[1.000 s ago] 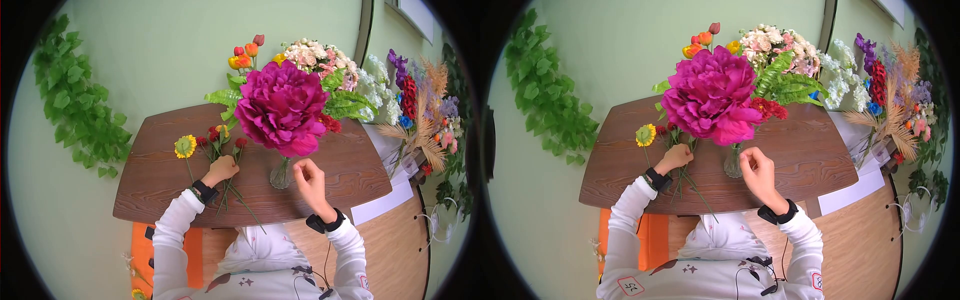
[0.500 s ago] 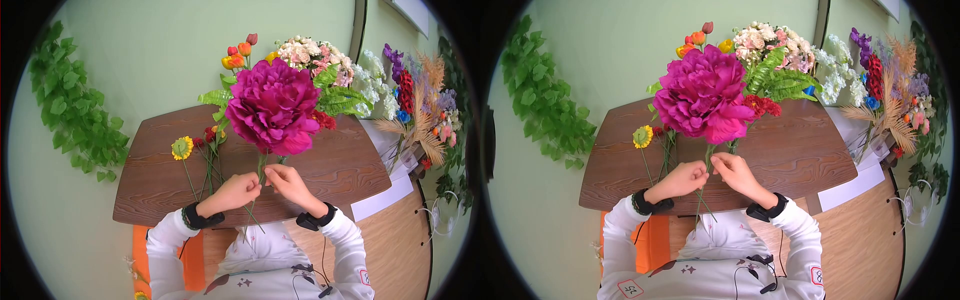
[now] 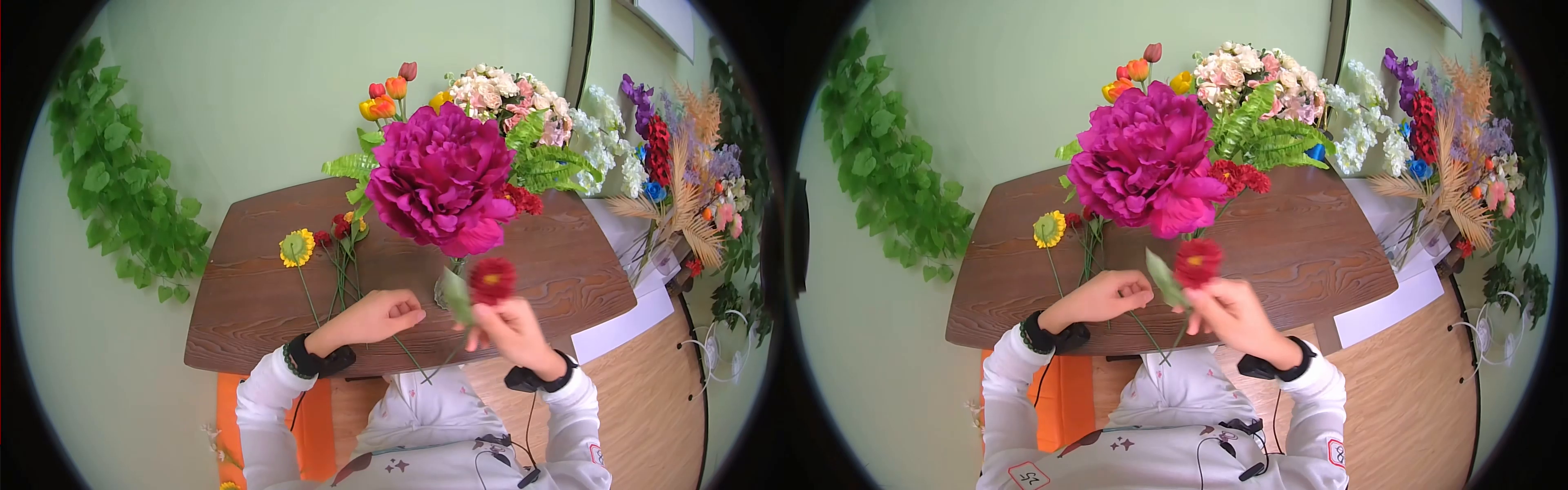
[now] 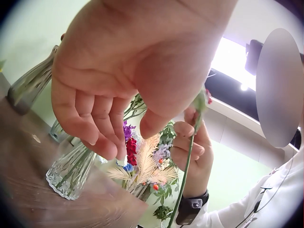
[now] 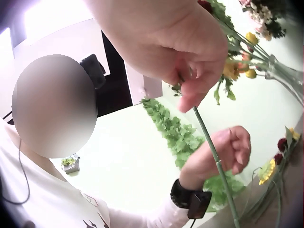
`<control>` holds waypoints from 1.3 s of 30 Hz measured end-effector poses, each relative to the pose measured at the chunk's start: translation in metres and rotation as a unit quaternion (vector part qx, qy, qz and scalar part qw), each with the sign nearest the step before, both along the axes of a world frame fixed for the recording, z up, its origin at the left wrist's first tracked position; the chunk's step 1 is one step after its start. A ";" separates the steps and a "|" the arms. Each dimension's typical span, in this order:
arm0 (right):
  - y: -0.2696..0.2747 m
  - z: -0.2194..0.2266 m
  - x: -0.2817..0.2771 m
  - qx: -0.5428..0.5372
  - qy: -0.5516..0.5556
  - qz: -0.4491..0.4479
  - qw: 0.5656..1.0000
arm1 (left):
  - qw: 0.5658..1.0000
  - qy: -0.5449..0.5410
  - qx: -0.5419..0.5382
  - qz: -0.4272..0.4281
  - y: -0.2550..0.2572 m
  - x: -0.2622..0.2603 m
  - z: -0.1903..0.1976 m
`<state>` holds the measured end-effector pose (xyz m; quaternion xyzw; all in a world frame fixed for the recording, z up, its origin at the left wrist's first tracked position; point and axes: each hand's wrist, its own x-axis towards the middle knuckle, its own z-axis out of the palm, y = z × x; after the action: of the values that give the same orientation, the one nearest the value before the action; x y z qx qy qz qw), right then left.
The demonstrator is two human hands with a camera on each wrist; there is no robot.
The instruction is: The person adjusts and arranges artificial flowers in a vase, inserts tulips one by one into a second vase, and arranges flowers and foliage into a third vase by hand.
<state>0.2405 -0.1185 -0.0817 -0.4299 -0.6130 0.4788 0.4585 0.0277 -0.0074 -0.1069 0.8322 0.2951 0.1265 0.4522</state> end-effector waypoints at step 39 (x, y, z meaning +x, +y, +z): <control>-0.009 0.035 0.041 0.387 0.045 -0.257 0.884 | 0.970 -0.154 0.170 0.078 0.063 0.075 -0.041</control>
<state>0.2815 -0.1272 -0.0465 -0.3390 -0.5962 0.0872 0.7225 0.1022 0.0560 -0.1475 0.8418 0.2603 0.3363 0.3326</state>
